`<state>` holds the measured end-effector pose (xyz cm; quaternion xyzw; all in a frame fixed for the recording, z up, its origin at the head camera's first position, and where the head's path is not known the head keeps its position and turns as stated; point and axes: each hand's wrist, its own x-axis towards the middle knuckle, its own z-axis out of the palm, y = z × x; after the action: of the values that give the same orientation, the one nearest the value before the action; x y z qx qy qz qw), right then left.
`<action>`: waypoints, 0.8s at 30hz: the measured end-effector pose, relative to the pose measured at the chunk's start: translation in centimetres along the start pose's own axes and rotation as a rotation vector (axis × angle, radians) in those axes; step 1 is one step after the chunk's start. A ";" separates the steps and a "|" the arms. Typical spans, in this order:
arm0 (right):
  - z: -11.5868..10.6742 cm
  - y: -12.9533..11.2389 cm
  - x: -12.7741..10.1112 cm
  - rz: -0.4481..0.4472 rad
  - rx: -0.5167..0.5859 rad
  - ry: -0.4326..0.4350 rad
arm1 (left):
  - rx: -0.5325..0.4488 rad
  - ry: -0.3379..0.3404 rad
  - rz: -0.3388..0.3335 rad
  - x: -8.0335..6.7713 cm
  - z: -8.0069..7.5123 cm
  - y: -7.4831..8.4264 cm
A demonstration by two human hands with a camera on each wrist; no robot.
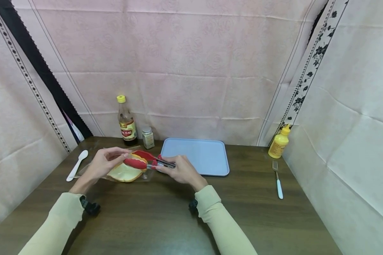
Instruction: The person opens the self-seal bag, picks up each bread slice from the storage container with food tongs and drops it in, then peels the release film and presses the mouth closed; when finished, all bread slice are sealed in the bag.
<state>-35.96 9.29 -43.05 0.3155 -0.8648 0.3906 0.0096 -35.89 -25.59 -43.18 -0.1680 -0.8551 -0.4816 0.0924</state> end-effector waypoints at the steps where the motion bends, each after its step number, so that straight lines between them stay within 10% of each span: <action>1: 0.1 0.0 0.0 -0.005 0.013 0.006 | -0.002 0.001 -0.003 0.0 0.0 0.0; 24: 0.4 0.7 0.3 0.017 -0.013 -0.006 | 0.091 -0.011 0.024 0.1 -0.7 -0.5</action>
<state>-36.50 9.19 -43.71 0.3092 -0.8700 0.3841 0.0060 -36.15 -26.40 -43.15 -0.1764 -0.8745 -0.4404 0.1010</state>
